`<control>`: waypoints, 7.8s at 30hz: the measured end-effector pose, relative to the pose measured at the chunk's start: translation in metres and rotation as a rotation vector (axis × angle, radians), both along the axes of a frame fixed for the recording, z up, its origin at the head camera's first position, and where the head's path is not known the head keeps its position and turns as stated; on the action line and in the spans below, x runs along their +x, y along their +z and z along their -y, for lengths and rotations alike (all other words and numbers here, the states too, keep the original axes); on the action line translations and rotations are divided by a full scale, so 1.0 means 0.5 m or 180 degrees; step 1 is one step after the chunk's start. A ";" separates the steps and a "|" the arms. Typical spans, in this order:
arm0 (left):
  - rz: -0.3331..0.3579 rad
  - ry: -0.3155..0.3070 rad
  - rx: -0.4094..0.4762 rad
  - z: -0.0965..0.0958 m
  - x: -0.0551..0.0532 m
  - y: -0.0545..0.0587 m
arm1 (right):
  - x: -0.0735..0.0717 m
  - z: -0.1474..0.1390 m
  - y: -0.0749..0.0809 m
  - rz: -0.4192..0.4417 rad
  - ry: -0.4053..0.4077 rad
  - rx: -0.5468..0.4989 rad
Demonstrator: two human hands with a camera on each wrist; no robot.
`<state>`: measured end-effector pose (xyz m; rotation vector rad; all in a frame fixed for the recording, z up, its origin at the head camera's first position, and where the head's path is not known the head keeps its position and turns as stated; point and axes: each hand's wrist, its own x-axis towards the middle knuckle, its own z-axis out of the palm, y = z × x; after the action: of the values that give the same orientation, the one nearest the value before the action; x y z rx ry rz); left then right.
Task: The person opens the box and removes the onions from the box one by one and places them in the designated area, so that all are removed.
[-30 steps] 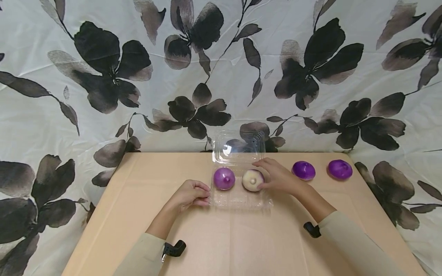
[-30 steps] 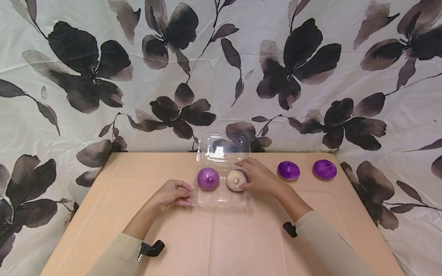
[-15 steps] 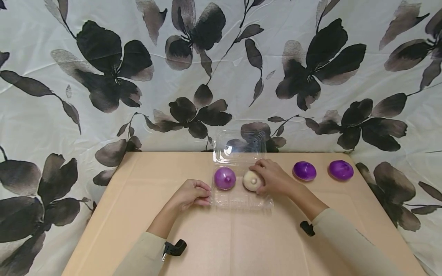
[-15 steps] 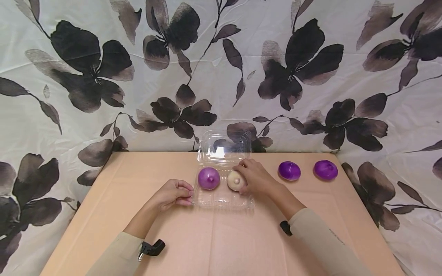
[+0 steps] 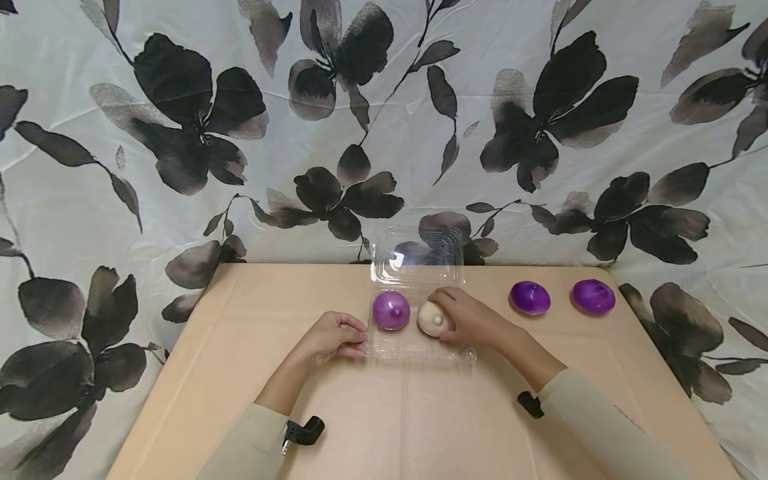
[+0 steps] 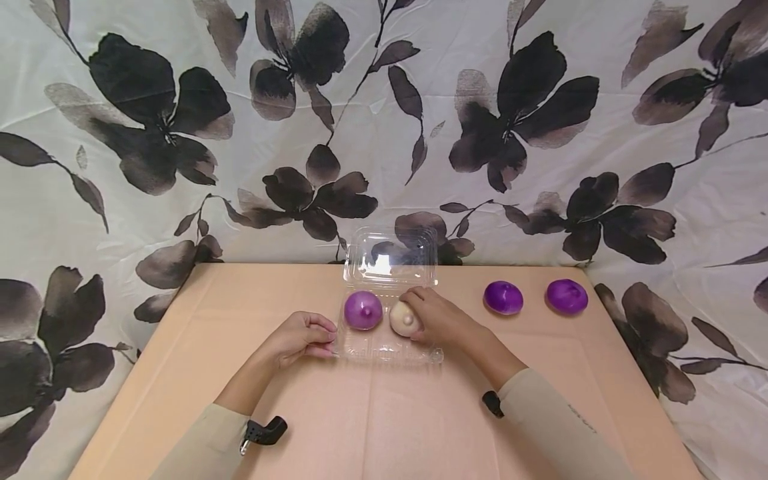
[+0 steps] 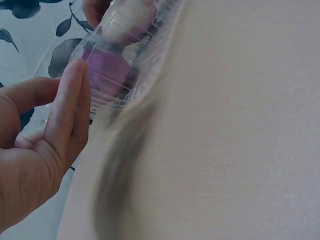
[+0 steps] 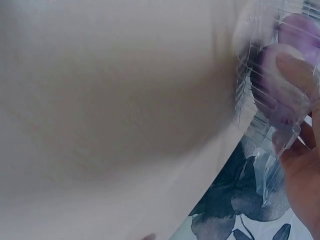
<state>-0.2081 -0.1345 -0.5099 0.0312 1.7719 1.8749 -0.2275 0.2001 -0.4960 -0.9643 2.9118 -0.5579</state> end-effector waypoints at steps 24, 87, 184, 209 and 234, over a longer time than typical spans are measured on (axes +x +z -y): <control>0.0004 0.0012 -0.0053 0.001 0.001 0.005 | 0.034 -0.018 0.036 0.0205 -0.0112 -0.0541; -0.0040 0.0045 -0.0093 -0.006 0.003 -0.003 | 0.203 -0.582 -0.030 0.0730 -0.2587 -0.0528; -0.0019 -0.0046 -0.0075 0.003 -0.012 -0.006 | -0.011 0.025 0.087 0.0288 -0.0037 -0.0594; -0.0023 -0.0072 -0.0095 -0.001 -0.012 0.000 | -0.086 0.157 0.077 0.0424 0.0712 0.0215; -0.0023 -0.0067 -0.0055 0.003 -0.010 0.005 | -0.070 0.167 0.028 0.0866 0.0649 -0.0039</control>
<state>-0.2132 -0.1358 -0.5075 0.0499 1.7858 1.8468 -0.2625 0.1164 -0.4822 -1.0756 2.5400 -0.6381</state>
